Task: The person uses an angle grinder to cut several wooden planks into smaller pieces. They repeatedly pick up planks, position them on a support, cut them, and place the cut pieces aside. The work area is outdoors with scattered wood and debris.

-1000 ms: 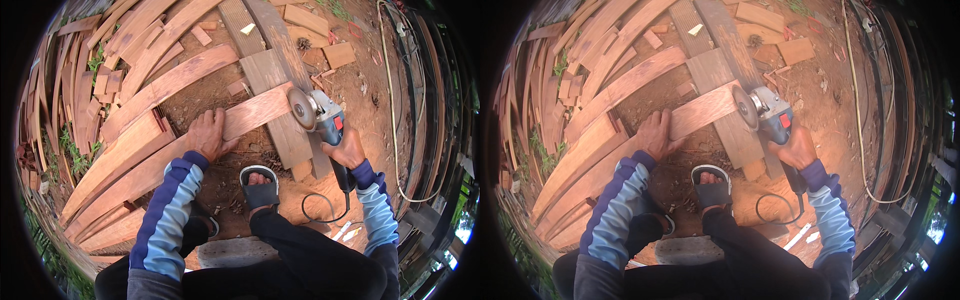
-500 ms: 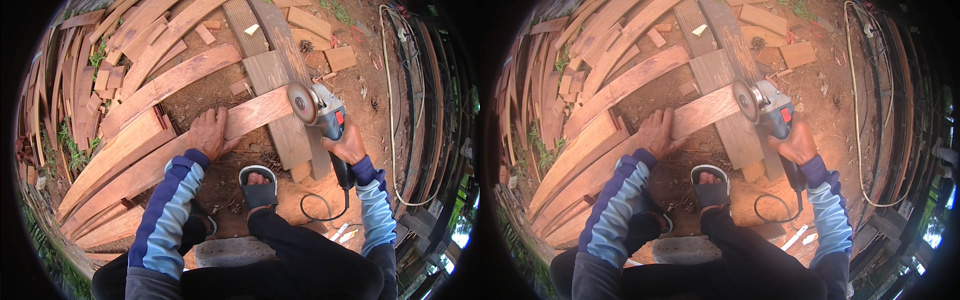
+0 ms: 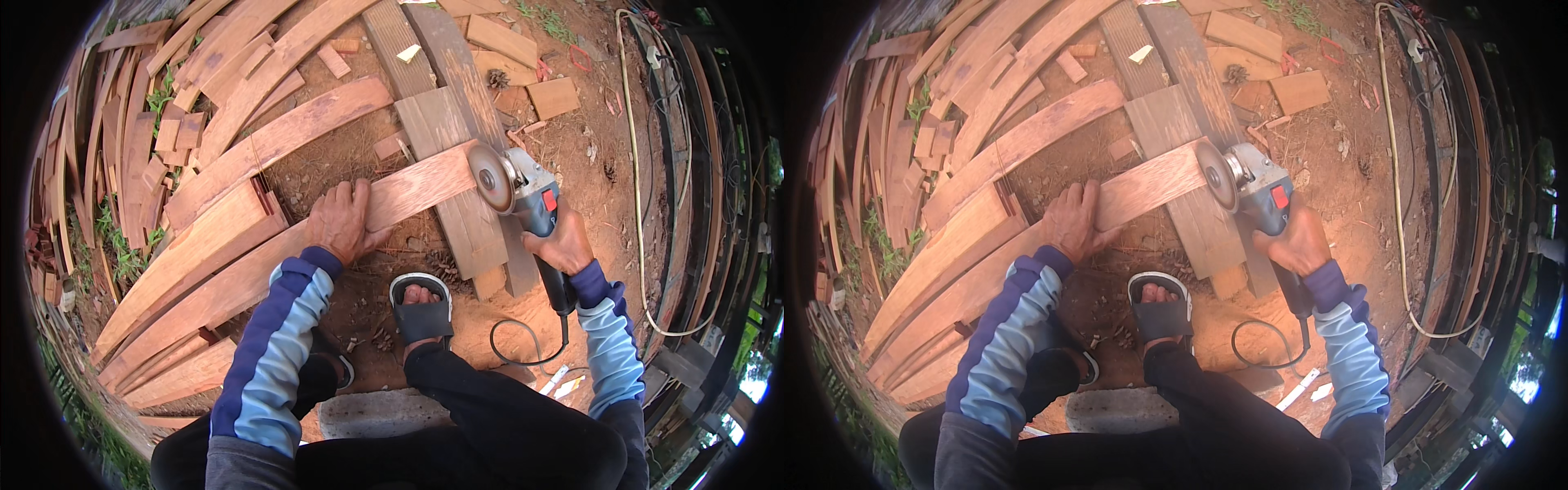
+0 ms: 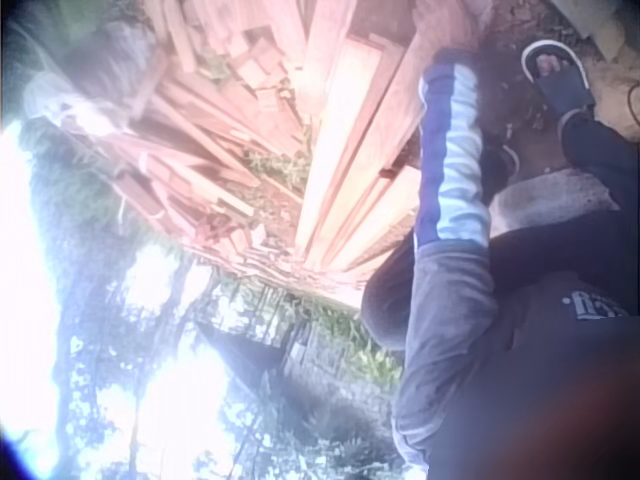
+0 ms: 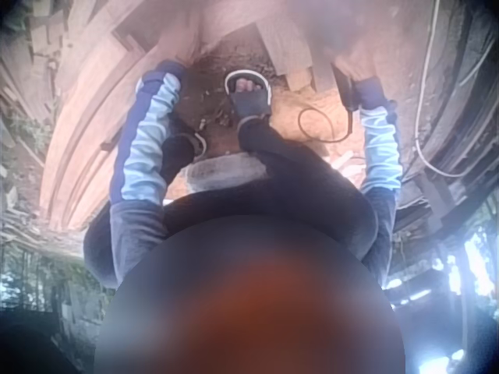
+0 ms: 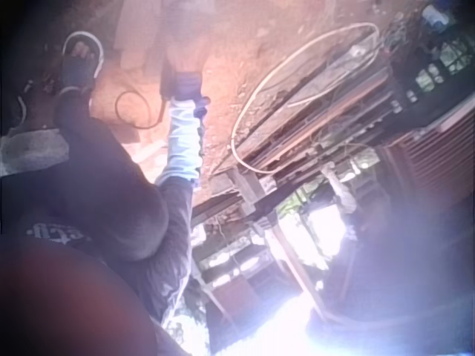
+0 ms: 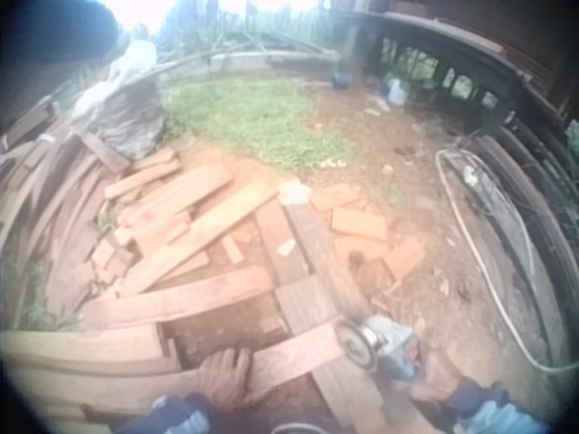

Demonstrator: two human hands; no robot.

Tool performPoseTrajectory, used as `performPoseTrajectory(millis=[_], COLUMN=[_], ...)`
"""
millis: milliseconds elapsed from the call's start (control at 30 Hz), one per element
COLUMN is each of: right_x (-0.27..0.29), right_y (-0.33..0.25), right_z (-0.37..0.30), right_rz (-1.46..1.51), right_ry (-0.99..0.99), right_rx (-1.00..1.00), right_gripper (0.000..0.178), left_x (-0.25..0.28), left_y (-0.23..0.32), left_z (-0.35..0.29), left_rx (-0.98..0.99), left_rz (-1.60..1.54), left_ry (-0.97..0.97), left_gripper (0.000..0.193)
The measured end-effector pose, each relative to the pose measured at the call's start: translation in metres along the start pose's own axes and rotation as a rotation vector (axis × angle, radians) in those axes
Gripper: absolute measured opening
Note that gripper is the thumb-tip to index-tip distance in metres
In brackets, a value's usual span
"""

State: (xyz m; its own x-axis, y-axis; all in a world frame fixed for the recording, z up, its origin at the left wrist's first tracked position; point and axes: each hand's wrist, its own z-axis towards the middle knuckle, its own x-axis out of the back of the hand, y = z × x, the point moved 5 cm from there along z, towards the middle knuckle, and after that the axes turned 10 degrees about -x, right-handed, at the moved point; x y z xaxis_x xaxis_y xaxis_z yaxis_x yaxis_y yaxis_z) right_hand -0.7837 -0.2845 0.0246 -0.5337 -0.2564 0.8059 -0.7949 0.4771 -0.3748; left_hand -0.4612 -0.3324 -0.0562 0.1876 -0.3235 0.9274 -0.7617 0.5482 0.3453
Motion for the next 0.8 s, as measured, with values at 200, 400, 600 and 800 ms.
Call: performPoseTrajectory(millis=[200, 400, 600, 800], right_x=[-0.002, -0.002, 0.000, 0.003], right_y=[0.002, 0.004, -0.002, -0.010], right_z=[0.003, 0.005, 0.005, 0.006], right_rz=[0.001, -0.025, 0.006, 0.005], right_ry=[0.012, 0.018, 0.012, 0.008], right_rx=[0.013, 0.010, 0.023, 0.000], right_gripper=[0.053, 0.052, 0.053, 0.053], left_x=[-0.001, -0.001, -0.001, -0.006], left_y=[0.000, -0.001, 0.000, -0.002], left_z=[0.000, 0.000, 0.000, 0.001], left_rx=[0.000, -0.004, 0.009, 0.006], left_rz=[-0.008, -0.007, 0.003, 0.021], left_ry=[0.006, 0.009, -0.005, -0.005], left_gripper=[0.072, 0.072, 0.072, 0.072])
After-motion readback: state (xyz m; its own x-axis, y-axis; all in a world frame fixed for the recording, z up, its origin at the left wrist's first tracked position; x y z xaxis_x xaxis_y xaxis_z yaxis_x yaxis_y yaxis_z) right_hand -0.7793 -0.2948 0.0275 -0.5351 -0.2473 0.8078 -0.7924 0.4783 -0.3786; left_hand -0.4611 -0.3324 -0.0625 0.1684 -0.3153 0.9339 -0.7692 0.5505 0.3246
